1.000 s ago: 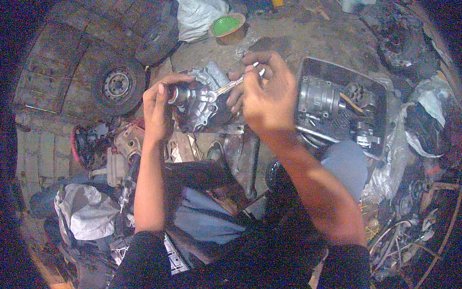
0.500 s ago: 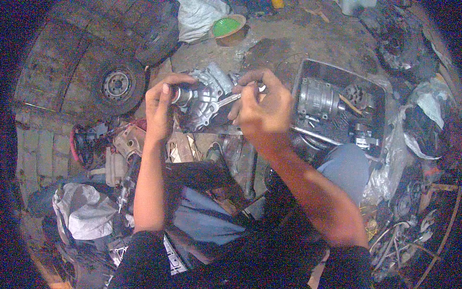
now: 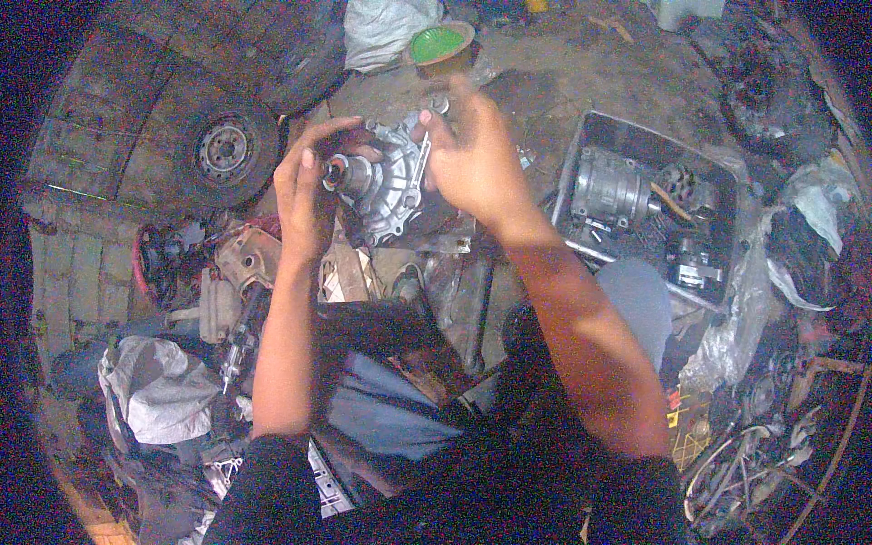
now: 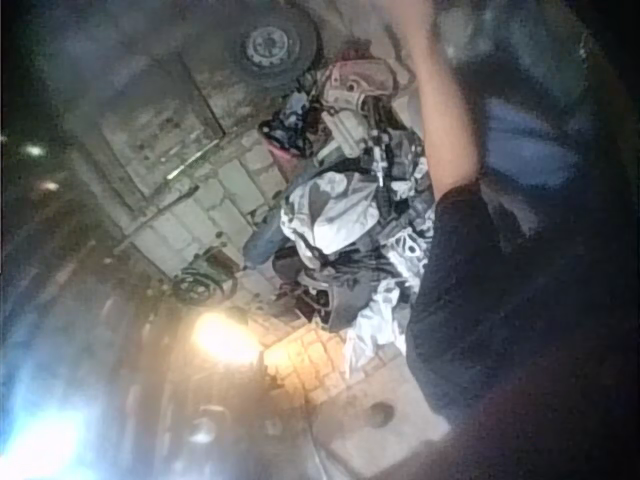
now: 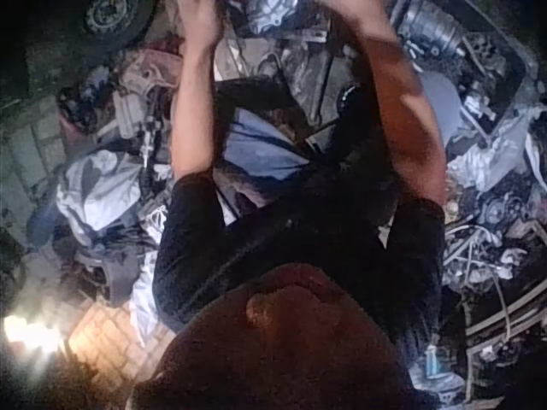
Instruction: The person is sitting on the floor in a cluttered workshop, using a wrench to tighten bolts on a silver mechanical component, likely a motor or pump housing. They repeatedly adjust the wrench and rotate the part to access different fasteners.
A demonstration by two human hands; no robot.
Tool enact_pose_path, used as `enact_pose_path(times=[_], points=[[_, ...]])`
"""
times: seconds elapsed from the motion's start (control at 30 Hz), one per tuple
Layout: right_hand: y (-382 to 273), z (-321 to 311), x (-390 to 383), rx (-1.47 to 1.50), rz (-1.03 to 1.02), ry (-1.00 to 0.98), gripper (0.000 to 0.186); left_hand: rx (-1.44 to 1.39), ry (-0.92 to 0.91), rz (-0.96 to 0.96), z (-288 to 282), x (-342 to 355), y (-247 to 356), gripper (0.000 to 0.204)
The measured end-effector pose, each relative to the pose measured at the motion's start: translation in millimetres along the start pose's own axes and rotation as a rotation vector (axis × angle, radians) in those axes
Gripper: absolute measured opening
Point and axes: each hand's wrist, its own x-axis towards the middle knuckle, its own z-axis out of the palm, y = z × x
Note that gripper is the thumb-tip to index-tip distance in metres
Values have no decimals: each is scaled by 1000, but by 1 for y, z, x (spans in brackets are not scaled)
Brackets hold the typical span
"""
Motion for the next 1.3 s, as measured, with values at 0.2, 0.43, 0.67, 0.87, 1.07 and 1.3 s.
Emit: enact_pose_path(times=[0.2, 0.43, 0.67, 0.87, 1.07, 1.3], points=[[-11, -12, -3, 180, 16, 263, 26, -84, -24, -13, -1, 1, -4, 55], [-30, -19, -48, 198, -22, 232, 15, -2, -29, -7, -1, -1, 0, 50], [-15, -16, -64, 131, -72, 171, 19, 23, -30, -1, -2, -1, -2, 49], [-20, -10, -62, 117, -13, 261, 19, 41, -21, 11, -3, -2, -3, 49], [-21, -8, -59, 180, 34, 285, 16, 29, -18, 13, -2, -2, -3, 48], [-21, 1, -52, 173, 68, 324, 17, 33, -17, 17, -2, -2, -5, 50]])
